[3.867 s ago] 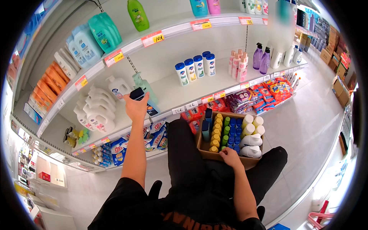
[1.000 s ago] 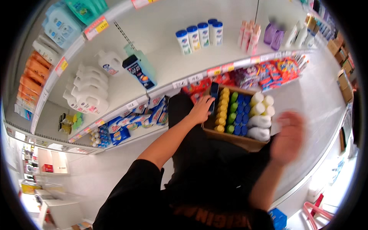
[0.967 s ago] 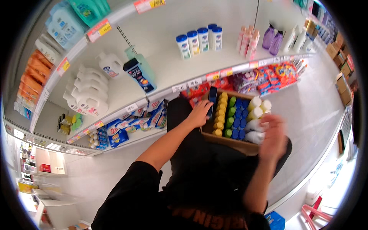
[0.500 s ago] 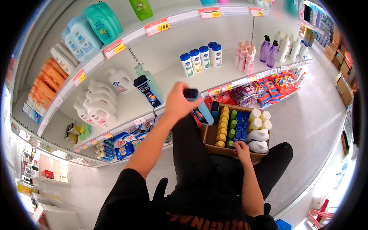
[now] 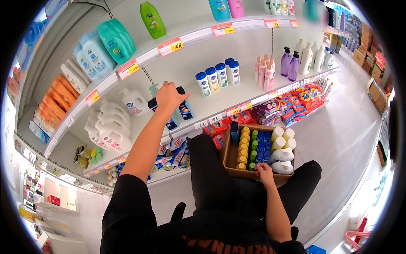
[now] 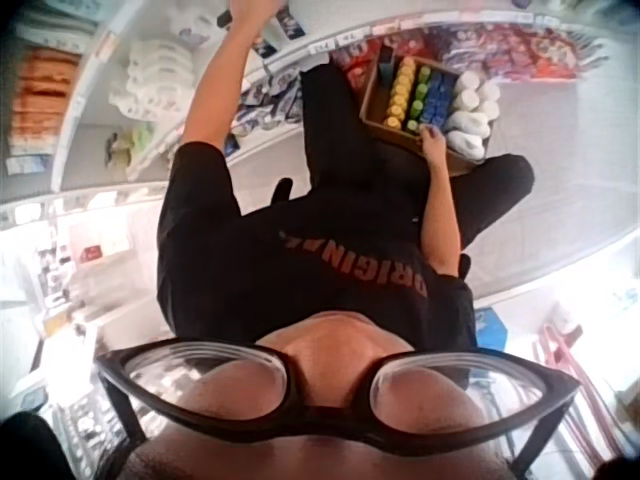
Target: The person sits on the floor in a store aisle and restocks shelves with various personal care products. They take bottles and tubes from a cardboard box on their lap and place them onto the shelves, organizing them by type and color.
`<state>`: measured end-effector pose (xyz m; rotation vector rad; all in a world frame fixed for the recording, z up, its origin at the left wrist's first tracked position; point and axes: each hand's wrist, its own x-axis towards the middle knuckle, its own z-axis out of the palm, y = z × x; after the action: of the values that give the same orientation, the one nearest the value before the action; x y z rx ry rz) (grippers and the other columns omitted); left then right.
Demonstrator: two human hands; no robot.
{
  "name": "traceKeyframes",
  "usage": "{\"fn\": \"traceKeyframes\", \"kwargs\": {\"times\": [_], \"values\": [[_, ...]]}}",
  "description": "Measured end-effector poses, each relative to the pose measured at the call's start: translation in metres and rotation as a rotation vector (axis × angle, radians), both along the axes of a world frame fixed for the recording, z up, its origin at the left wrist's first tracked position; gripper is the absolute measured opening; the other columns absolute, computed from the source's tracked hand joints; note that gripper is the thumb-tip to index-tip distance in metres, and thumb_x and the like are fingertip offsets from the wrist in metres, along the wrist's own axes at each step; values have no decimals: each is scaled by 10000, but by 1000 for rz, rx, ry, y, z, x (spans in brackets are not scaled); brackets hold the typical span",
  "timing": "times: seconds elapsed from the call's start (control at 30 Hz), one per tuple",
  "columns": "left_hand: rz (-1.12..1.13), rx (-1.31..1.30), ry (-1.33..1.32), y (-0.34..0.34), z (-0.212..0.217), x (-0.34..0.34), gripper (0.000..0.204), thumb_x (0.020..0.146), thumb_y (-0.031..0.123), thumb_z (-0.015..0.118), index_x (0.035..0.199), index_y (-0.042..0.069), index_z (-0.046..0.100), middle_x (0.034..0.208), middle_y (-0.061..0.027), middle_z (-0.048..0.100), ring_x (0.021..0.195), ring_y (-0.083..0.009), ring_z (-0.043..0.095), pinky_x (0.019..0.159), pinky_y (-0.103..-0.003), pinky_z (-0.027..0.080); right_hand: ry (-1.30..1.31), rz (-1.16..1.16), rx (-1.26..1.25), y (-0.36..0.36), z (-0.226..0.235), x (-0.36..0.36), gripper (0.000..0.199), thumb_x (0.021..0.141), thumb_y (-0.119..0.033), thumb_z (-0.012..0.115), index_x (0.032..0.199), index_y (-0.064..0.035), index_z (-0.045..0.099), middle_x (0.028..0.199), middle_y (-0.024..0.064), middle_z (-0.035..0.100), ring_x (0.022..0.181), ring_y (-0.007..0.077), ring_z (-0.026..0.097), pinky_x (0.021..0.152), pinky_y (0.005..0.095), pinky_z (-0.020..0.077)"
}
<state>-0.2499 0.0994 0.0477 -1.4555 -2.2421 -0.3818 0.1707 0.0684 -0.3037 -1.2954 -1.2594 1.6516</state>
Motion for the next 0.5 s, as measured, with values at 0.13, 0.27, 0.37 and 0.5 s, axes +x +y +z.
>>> {"fn": "traceKeyframes", "kwargs": {"times": [0.13, 0.27, 0.37, 0.5], "values": [[58, -64, -48, 2, -4, -19, 674, 669, 577, 833, 897, -46, 713, 981, -219, 693, 881, -369, 708, 761, -447, 580, 21, 3, -27, -2, 7, -3, 184, 1012, -202, 594, 1067, -36, 651, 931, 44, 692, 738, 98, 613, 664, 248, 514], [66, -115, -97, 1, 0, -23, 694, 666, 582, 833, 904, -59, 715, 992, -240, 712, 920, -366, 711, 783, -447, 580, 5, -7, -35, -3, 8, -2, 178, 1010, -201, 597, 1066, -41, 652, 924, 39, 689, 739, 99, 614, 661, 250, 513], [56, -100, -68, -2, -1, -25, 693, 672, 587, 829, 907, -57, 718, 983, -238, 713, 920, -358, 712, 783, -445, 580, -1, 4, -28, -2, 7, 0, 175, 1010, -199, 597, 1067, -43, 652, 925, 38, 690, 741, 102, 616, 663, 253, 516], [83, -132, -36, -4, -1, -25, 650, 686, 593, 822, 904, -15, 750, 957, -192, 703, 918, -335, 710, 769, -428, 586, -6, -1, -38, -1, 7, 0, 180, 1013, -206, 597, 1070, -44, 650, 927, 40, 692, 741, 104, 617, 671, 255, 517]]}}
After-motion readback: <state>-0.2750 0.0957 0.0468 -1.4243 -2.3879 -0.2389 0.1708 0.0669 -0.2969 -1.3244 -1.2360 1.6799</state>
